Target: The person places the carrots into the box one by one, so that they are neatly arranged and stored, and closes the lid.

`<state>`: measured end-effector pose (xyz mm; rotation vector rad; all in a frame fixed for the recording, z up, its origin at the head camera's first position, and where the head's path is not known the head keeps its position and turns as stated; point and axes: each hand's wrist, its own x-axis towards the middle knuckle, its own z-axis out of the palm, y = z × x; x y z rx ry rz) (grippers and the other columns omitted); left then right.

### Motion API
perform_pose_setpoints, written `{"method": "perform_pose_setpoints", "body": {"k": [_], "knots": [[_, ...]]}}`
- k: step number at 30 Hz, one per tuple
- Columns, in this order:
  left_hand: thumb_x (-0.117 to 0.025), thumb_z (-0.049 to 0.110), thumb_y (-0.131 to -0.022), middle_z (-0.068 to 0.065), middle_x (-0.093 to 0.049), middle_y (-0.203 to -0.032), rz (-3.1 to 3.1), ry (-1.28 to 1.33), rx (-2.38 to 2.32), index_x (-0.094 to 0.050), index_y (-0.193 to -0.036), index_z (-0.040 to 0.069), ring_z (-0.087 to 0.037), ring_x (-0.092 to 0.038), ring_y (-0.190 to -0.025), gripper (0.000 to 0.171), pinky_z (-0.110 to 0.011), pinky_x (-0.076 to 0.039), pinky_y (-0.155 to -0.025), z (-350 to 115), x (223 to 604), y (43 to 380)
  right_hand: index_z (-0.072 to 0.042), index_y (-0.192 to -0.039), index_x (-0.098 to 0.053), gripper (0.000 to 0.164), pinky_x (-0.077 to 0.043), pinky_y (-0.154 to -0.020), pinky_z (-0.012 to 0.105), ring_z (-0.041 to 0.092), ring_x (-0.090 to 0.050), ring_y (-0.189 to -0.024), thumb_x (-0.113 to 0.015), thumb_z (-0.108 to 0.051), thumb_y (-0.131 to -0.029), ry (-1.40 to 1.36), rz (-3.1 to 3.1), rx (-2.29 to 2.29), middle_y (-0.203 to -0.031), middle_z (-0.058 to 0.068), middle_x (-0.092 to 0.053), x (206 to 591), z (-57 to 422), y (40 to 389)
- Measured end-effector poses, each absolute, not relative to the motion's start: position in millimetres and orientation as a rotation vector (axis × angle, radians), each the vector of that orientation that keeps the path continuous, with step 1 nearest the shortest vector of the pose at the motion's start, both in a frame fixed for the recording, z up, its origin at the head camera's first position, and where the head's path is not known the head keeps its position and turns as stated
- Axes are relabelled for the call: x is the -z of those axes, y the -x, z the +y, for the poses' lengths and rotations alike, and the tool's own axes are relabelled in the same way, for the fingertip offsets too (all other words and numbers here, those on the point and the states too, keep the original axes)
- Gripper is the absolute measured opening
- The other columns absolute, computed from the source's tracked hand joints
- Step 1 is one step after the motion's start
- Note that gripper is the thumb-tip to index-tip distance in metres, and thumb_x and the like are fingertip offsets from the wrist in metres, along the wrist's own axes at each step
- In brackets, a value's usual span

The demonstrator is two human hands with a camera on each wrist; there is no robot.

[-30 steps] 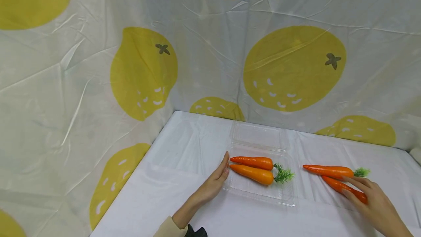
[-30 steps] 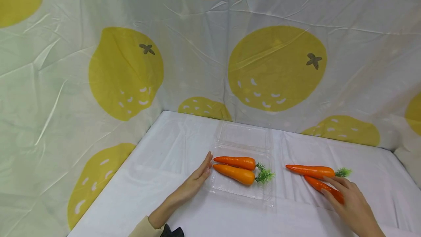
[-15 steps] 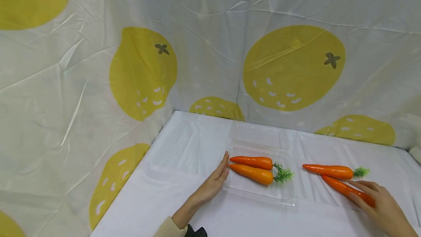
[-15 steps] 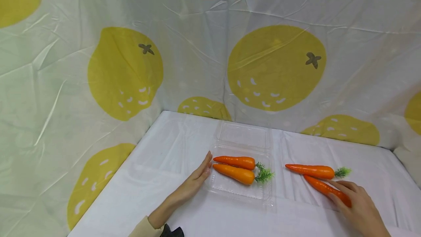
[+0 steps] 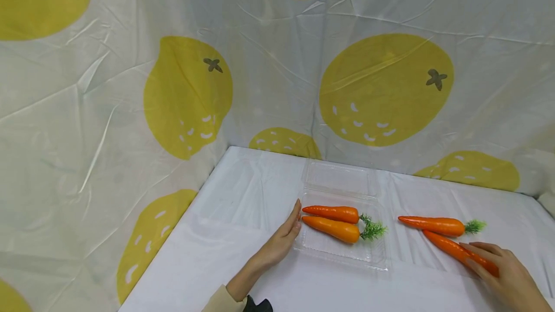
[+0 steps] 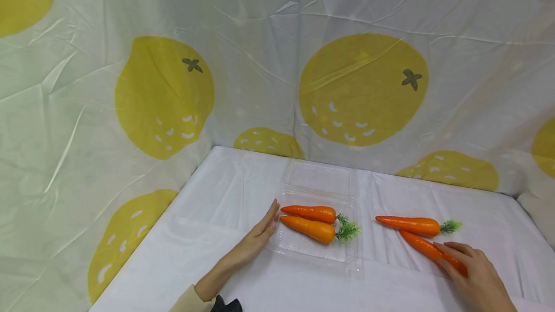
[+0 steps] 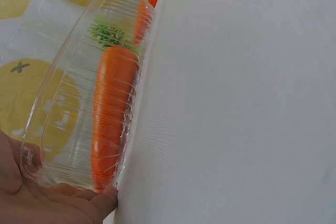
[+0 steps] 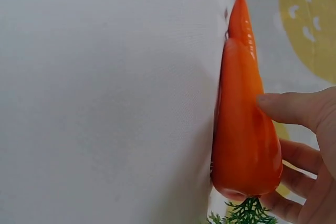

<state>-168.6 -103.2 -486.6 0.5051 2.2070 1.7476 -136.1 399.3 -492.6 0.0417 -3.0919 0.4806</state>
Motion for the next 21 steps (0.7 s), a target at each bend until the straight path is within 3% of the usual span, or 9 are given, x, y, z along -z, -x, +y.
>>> {"method": "perform_pose_setpoints", "body": {"k": [9,21], "knots": [[-0.028,0.020,-0.115,-0.008,0.000,-0.176,2.206,-0.502,-1.750,0.003,-0.168,0.019,-0.034,-0.008,-0.162,0.061,-0.058,-0.009,-0.130,-103.2,486.9,168.9,0.006,-0.132,-0.065,0.051,-0.052,-0.080,0.069,0.051,-0.053,-0.100,-0.078,-0.020,-0.090,0.062,-3.230,-0.526,-0.123,0.040,-0.058,494.2,408.0,138.3],[-0.028,0.021,-0.115,-0.009,0.000,-0.176,2.211,-0.497,-1.745,0.003,-0.168,0.019,-0.034,-0.009,-0.162,0.061,-0.058,-0.010,-0.130,-103.0,488.3,169.1,0.008,-0.133,-0.063,0.049,-0.059,-0.078,0.059,0.051,-0.058,-0.097,-0.077,-0.008,-0.088,0.069,-3.184,-0.615,-0.124,0.041,-0.055,501.9,412.6,134.1]]}}
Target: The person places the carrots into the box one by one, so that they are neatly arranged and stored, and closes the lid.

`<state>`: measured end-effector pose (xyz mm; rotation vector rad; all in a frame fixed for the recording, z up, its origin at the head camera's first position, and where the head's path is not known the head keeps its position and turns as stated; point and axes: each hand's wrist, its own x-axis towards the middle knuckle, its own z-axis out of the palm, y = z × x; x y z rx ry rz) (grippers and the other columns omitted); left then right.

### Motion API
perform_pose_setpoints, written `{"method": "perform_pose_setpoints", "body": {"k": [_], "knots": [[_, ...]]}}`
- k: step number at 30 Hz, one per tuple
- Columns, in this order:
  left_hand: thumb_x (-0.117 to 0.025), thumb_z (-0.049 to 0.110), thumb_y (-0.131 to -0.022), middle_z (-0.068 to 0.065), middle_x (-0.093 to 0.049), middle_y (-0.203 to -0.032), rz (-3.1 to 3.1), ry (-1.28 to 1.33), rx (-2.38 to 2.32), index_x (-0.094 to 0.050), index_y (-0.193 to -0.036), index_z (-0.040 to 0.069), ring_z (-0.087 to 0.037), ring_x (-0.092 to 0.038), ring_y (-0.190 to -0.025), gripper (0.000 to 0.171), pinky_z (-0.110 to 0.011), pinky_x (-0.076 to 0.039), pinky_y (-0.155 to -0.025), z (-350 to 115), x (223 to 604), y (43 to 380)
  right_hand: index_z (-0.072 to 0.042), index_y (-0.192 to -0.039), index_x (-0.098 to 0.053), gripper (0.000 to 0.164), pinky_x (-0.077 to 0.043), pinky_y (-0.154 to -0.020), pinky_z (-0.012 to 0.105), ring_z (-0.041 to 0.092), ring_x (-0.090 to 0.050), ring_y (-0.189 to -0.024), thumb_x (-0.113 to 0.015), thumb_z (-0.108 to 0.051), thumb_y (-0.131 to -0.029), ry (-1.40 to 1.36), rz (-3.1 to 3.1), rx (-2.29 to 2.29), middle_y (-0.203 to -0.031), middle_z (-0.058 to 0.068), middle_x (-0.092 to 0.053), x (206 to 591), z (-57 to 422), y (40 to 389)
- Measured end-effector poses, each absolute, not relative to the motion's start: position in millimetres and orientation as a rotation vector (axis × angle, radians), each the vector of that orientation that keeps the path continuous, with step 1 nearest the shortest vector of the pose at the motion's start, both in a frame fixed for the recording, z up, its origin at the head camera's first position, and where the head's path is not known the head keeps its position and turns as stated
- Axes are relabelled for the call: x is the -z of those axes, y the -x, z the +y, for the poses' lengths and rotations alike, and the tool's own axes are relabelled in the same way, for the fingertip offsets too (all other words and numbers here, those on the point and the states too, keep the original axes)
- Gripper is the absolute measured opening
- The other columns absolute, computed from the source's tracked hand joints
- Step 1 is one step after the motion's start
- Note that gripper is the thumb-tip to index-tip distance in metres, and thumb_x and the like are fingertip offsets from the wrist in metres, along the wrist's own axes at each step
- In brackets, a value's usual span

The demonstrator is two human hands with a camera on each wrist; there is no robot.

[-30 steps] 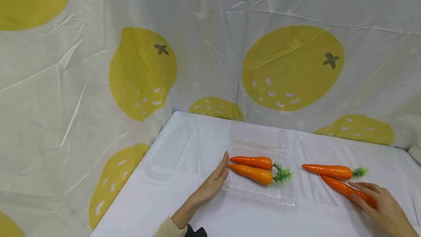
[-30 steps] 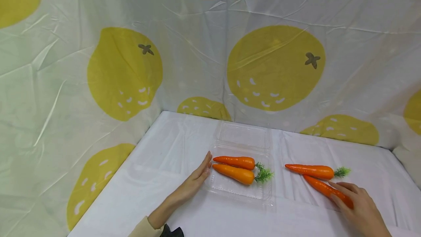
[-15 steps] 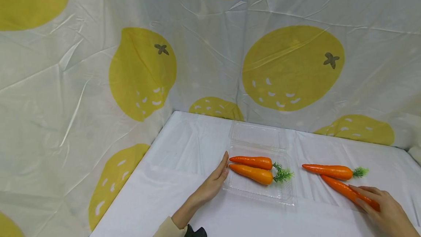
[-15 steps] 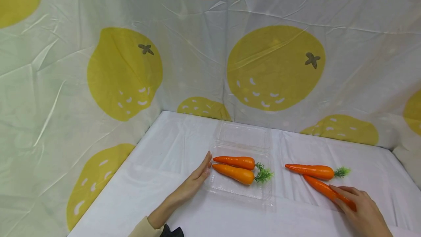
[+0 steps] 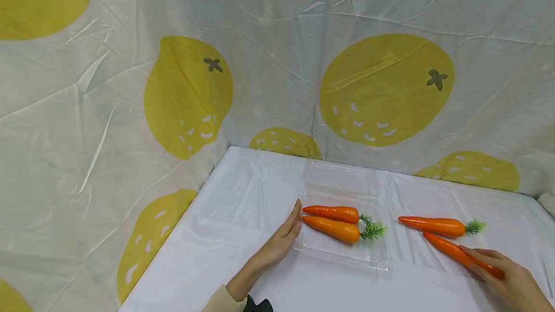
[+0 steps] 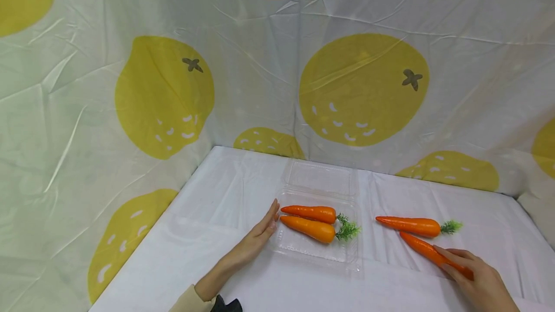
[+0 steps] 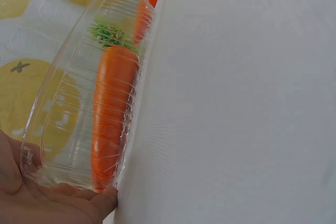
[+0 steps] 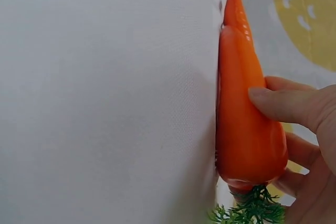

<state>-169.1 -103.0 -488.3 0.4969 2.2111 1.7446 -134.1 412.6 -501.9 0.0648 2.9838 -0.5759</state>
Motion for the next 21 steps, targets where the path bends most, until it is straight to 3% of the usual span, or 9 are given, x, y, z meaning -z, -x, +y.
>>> {"method": "perform_pose_setpoints", "body": {"k": [8,15,21], "knots": [[-0.028,0.022,-0.115,-0.007,0.001,-0.176,2.205,-0.492,-1.745,0.004,-0.168,0.019,-0.033,-0.007,-0.162,0.061,-0.057,-0.008,-0.130,-103.3,489.6,169.6,0.004,-0.130,-0.068,0.049,-0.062,-0.073,0.049,0.047,-0.061,-0.097,-0.082,-0.012,-0.085,-0.077,3.000,0.665,-0.122,0.037,-0.061,497.0,409.5,131.7],[-0.028,0.022,-0.115,-0.007,0.001,-0.176,2.206,-0.498,-1.743,0.004,-0.168,0.020,-0.034,-0.007,-0.162,0.061,-0.058,-0.008,-0.130,-103.5,488.5,169.2,0.001,-0.133,-0.067,0.057,-0.060,-0.079,0.058,0.050,-0.058,-0.103,-0.084,-0.024,-0.085,-0.147,2.970,0.712,-0.126,0.035,-0.061,503.5,413.7,133.0],[-0.028,0.021,-0.115,-0.007,0.000,-0.176,2.209,-0.503,-1.746,0.004,-0.168,0.020,-0.034,-0.008,-0.162,0.061,-0.058,-0.009,-0.130,-103.1,488.3,169.6,-0.001,-0.139,-0.063,0.062,-0.058,-0.080,0.061,0.049,-0.055,-0.107,-0.078,-0.037,-0.091,-0.148,2.937,0.737,-0.132,0.035,-0.058,500.2,413.9,132.1]]}}
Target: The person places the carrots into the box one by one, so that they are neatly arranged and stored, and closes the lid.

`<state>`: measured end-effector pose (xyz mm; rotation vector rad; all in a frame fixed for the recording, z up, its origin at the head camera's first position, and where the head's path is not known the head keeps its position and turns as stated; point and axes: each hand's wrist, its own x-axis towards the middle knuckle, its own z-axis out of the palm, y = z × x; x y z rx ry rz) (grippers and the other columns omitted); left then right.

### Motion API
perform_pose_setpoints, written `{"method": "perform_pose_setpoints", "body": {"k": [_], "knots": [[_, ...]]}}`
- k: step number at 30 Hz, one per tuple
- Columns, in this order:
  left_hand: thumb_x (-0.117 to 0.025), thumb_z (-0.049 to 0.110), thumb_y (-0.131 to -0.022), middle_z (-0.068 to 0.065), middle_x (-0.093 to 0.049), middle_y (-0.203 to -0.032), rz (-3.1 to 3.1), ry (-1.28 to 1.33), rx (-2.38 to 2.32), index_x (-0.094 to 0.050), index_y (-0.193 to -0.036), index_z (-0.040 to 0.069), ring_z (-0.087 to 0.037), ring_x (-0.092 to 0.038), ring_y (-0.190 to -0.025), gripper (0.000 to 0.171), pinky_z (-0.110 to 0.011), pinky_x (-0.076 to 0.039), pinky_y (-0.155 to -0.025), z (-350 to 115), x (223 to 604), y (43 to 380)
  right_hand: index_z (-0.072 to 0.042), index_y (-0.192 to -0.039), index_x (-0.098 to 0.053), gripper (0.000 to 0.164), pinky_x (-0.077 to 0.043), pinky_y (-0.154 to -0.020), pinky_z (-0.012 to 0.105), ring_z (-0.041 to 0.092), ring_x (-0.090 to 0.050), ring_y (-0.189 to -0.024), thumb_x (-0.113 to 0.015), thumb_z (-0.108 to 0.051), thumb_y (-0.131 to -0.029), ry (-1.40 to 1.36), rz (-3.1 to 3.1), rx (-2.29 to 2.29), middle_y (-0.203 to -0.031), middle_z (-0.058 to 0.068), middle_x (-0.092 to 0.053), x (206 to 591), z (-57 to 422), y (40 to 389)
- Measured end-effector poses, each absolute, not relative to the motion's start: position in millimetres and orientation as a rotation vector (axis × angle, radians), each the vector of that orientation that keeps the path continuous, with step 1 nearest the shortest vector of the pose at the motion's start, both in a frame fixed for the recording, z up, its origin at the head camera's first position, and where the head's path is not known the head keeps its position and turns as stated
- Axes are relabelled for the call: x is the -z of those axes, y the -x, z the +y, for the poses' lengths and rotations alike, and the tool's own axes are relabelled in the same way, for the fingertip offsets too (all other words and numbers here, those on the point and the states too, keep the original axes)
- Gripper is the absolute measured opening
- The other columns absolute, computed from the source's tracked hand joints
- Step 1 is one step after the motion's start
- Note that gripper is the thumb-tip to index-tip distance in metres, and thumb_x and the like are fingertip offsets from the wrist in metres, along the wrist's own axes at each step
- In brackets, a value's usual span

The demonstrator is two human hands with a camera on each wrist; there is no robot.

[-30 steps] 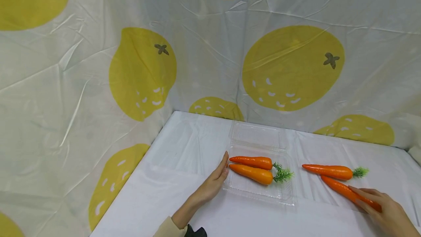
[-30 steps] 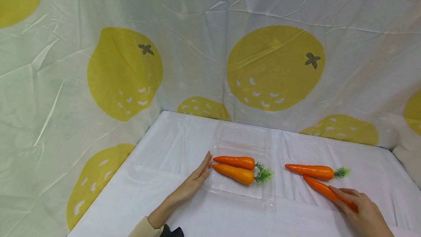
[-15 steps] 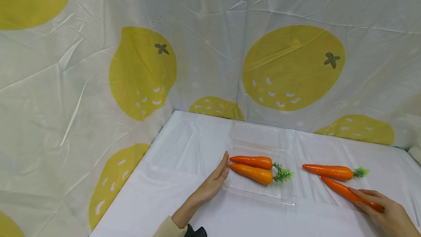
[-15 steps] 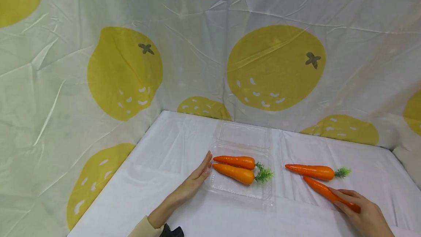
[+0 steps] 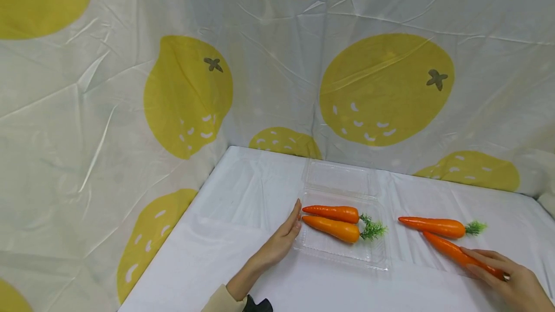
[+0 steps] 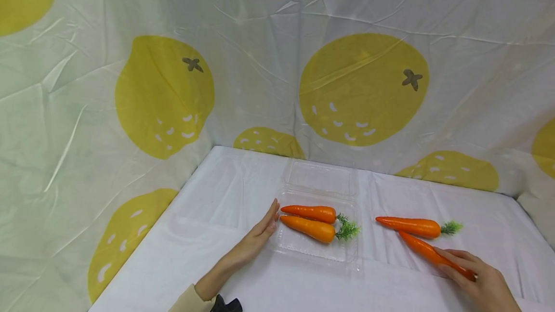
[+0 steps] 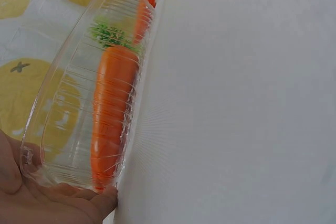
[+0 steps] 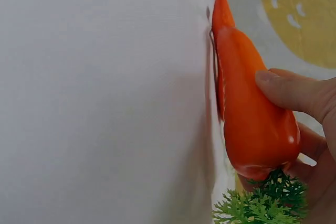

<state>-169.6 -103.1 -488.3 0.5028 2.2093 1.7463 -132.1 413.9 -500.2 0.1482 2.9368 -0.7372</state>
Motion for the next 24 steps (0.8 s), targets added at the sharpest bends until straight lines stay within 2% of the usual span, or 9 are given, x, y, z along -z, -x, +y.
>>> {"method": "perform_pose_setpoints", "body": {"k": [3,8,10,14,17,18,21,23,24], "knots": [[-0.028,0.021,-0.115,-0.007,0.000,-0.176,2.215,-0.500,-1.744,0.003,-0.168,0.019,-0.034,-0.009,-0.162,0.061,-0.058,-0.009,-0.130,-103.3,489.2,169.9,0.000,-0.140,-0.062,0.059,-0.058,-0.080,0.061,0.050,-0.055,-0.107,-0.077,-0.032,-0.093,-0.102,2.953,0.743,-0.133,0.036,-0.057,495.5,410.3,131.3],[-0.028,0.021,-0.115,-0.006,0.000,-0.176,2.220,-0.499,-1.744,0.003,-0.168,0.018,-0.034,-0.011,-0.162,0.061,-0.058,-0.010,-0.130,-103.5,490.4,170.0,0.003,-0.136,-0.064,0.051,-0.063,-0.074,0.050,0.052,-0.056,-0.104,-0.078,-0.017,-0.092,-0.048,3.025,0.759,-0.130,0.039,-0.057,488.7,400.0,131.9],[-0.028,0.020,-0.115,-0.006,0.000,-0.176,2.217,-0.500,-1.747,0.003,-0.168,0.018,-0.034,-0.011,-0.162,0.061,-0.057,-0.010,-0.130,-103.4,490.7,170.0,0.004,-0.135,-0.064,0.050,-0.063,-0.070,0.043,0.052,-0.055,-0.104,-0.078,-0.015,-0.091,-0.057,3.042,0.769,-0.130,0.039,-0.057,486.6,395.4,132.3],[-0.029,0.020,-0.115,-0.006,0.000,-0.176,2.215,-0.500,-1.749,0.003,-0.168,0.018,-0.034,-0.010,-0.162,0.061,-0.057,-0.009,-0.130,-103.2,490.4,169.9,0.004,-0.134,-0.065,0.049,-0.063,-0.070,0.043,0.056,-0.051,-0.108,-0.076,-0.022,-0.095,-0.060,3.069,0.775,-0.133,0.039,-0.054,480.9,386.2,133.2],[-0.028,0.020,-0.115,-0.006,0.000,-0.176,2.215,-0.499,-1.749,0.003,-0.168,0.018,-0.034,-0.010,-0.162,0.061,-0.057,-0.009,-0.130,-103.1,489.9,169.6,0.003,-0.131,-0.068,0.045,-0.060,-0.066,0.024,0.058,-0.048,-0.110,-0.075,-0.025,-0.096,-0.028,3.112,0.774,-0.133,0.039,-0.055,475.4,378.5,134.3],[-0.028,0.020,-0.115,-0.006,0.000,-0.176,2.214,-0.499,-1.750,0.003,-0.168,0.018,-0.034,-0.010,-0.162,0.061,-0.057,-0.009,-0.130,-103.1,489.9,169.6,0.004,-0.128,-0.070,0.042,-0.054,-0.064,0.014,0.057,-0.049,-0.111,-0.076,-0.022,-0.095,-0.010,3.135,0.786,-0.132,0.038,-0.056,473.9,375.9,134.4],[-0.028,0.020,-0.115,-0.007,0.000,-0.176,2.214,-0.497,-1.751,0.003,-0.168,0.018,-0.034,-0.010,-0.162,0.061,-0.058,-0.009,-0.130,-103.1,489.9,169.7,0.004,-0.123,-0.073,0.039,-0.037,-0.060,0.004,0.047,-0.057,-0.100,-0.078,-0.022,-0.094,0.055,3.190,0.784,-0.130,0.037,-0.059,468.7,368.2,134.6],[-0.028,0.020,-0.115,-0.007,0.000,-0.176,2.213,-0.497,-1.752,0.003,-0.168,0.018,-0.035,-0.010,-0.162,0.061,-0.058,-0.009,-0.130,-103.0,489.9,169.6,0.002,-0.122,-0.074,0.039,-0.038,-0.060,0.006,0.023,-0.062,-0.093,-0.079,-0.024,-0.093,0.089,3.217,0.792,-0.130,0.036,-0.060,466.3,363.9,134.2],[-0.028,0.019,-0.115,-0.007,0.000,-0.176,2.212,-0.497,-1.751,0.003,-0.168,0.018,-0.035,-0.010,-0.162,0.061,-0.058,-0.009,-0.130,-102.9,490.0,169.7,0.001,-0.123,-0.074,0.039,-0.038,-0.059,0.007,0.011,-0.060,-0.089,-0.079,-0.024,-0.093,0.108,3.227,0.801,-0.130,0.035,-0.060,465.5,362.0,133.8]]}}
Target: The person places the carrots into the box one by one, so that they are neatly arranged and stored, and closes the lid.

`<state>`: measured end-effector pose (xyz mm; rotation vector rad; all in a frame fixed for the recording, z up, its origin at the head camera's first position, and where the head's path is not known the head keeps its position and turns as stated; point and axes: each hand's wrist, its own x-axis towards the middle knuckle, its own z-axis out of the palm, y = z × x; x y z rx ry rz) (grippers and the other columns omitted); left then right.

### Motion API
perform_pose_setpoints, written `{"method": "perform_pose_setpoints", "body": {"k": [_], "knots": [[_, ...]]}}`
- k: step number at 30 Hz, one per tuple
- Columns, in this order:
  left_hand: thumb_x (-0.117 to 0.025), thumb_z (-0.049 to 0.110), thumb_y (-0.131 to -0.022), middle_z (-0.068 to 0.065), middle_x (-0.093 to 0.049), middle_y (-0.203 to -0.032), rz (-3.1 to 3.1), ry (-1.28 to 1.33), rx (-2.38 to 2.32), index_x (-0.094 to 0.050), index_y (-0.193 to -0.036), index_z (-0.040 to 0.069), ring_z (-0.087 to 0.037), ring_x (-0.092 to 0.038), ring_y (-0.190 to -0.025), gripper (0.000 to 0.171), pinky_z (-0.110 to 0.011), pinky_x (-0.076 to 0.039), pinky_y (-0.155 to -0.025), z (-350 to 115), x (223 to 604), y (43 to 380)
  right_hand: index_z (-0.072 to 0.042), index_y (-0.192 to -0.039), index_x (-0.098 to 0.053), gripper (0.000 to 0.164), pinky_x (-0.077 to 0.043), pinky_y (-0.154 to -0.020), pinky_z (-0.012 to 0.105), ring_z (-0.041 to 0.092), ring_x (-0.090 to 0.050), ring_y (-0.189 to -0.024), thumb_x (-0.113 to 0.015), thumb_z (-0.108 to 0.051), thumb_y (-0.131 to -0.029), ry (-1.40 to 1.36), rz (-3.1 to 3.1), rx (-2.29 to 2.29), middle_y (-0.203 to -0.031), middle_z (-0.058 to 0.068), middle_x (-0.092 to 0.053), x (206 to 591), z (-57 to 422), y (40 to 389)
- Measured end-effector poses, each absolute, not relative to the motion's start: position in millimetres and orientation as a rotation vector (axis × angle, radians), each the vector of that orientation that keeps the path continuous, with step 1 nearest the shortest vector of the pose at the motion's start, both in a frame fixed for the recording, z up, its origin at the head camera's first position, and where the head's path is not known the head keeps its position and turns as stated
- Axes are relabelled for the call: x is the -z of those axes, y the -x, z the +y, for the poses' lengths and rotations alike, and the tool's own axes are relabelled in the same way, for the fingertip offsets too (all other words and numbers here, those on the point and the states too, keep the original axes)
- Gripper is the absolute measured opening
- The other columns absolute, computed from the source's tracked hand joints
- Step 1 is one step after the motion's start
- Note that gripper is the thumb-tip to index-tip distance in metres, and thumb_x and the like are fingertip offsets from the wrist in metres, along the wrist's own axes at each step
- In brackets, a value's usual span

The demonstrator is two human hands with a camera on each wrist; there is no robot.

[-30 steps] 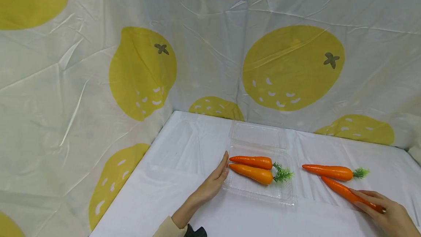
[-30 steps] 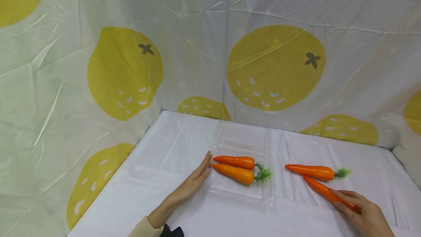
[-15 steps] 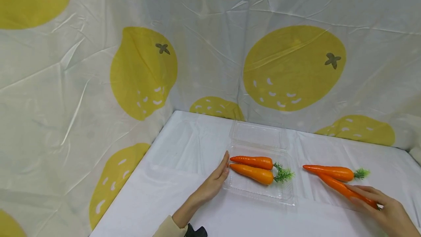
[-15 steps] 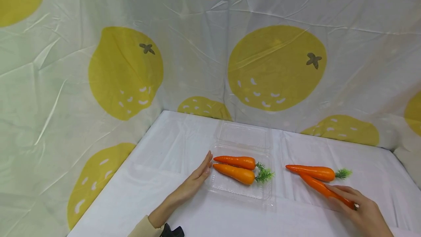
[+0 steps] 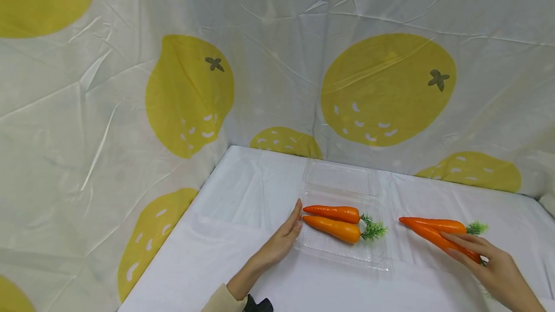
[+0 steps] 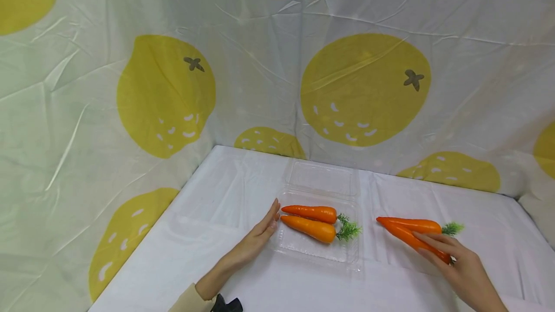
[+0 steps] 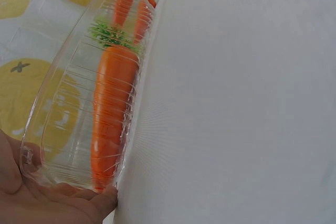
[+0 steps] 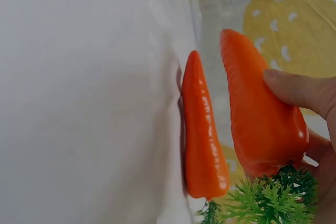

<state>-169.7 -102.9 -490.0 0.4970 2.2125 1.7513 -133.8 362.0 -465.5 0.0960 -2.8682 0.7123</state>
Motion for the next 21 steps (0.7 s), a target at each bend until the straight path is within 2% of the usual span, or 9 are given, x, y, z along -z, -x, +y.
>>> {"method": "perform_pose_setpoints", "body": {"k": [3,5,8,12,14,17,21], "knots": [[-0.028,0.020,-0.115,-0.007,0.000,-0.176,2.211,-0.496,-1.751,0.003,-0.168,0.018,-0.035,-0.010,-0.162,0.061,-0.058,-0.010,-0.130,-103.0,489.9,169.6,-0.003,-0.125,-0.074,0.037,-0.039,-0.059,0.010,-0.016,-0.042,-0.086,-0.079,-0.022,-0.093,-0.143,-2.833,-0.741,-0.132,0.031,-0.061,464.2,356.5,132.7],[-0.028,0.020,-0.115,-0.007,0.000,-0.176,2.211,-0.495,-1.750,0.003,-0.168,0.018,-0.035,-0.010,-0.162,0.061,-0.058,-0.010,-0.130,-103.0,489.9,169.6,-0.006,-0.126,-0.075,0.036,-0.037,-0.060,0.009,-0.022,-0.034,-0.087,-0.079,-0.020,-0.092,-0.183,-2.797,-0.763,-0.131,0.028,-0.063,464.4,353.0,131.9],[-0.028,0.020,-0.115,-0.007,0.000,-0.176,2.211,-0.494,-1.751,0.003,-0.168,0.018,-0.034,-0.010,-0.162,0.061,-0.058,-0.009,-0.130,-103.1,489.8,169.7,-0.012,-0.126,-0.076,0.035,-0.033,-0.061,0.008,-0.022,-0.033,-0.091,-0.080,-0.017,-0.091,-0.237,-2.742,-0.785,-0.127,0.017,-0.067,464.6,347.8,132.0],[-0.028,0.020,-0.115,-0.007,0.001,-0.176,2.208,-0.500,-1.753,0.004,-0.167,0.017,-0.034,-0.009,-0.162,0.061,-0.058,-0.009,-0.130,-103.2,489.3,169.7,-0.016,-0.125,-0.077,0.038,-0.035,-0.062,0.008,-0.017,-0.041,-0.092,-0.082,-0.009,-0.088,-0.328,-2.650,-0.862,-0.121,-0.019,-0.064,461.8,339.6,134.3],[-0.028,0.019,-0.115,-0.007,0.001,-0.176,2.208,-0.503,-1.753,0.004,-0.167,0.017,-0.034,-0.008,-0.162,0.061,-0.058,-0.008,-0.130,-103.3,489.2,169.7,-0.017,-0.123,-0.078,0.039,-0.038,-0.064,0.006,-0.016,-0.045,-0.095,-0.082,-0.005,-0.087,-0.391,-2.613,-0.897,-0.117,-0.031,-0.058,459.1,334.7,136.0],[-0.028,0.019,-0.115,-0.008,0.001,-0.176,2.210,-0.507,-1.750,0.004,-0.167,0.018,-0.034,-0.008,-0.162,0.061,-0.058,-0.008,-0.130,-103.3,489.2,169.6,-0.016,-0.123,-0.077,0.040,-0.040,-0.065,0.008,-0.013,-0.047,-0.095,-0.081,-0.002,-0.086,-0.449,-2.585,-0.942,-0.117,-0.034,-0.058,455.3,327.2,136.6],[-0.028,0.020,-0.115,-0.008,0.000,-0.176,2.217,-0.508,-1.744,0.004,-0.167,0.018,-0.034,-0.009,-0.162,0.061,-0.058,-0.009,-0.130,-103.2,489.0,169.6,-0.015,-0.126,-0.076,0.044,-0.040,-0.063,0.011,-0.009,-0.047,-0.095,-0.081,0.001,-0.085,-0.477,-2.553,-0.974,-0.117,-0.030,-0.061,452.4,318.7,136.7]]}}
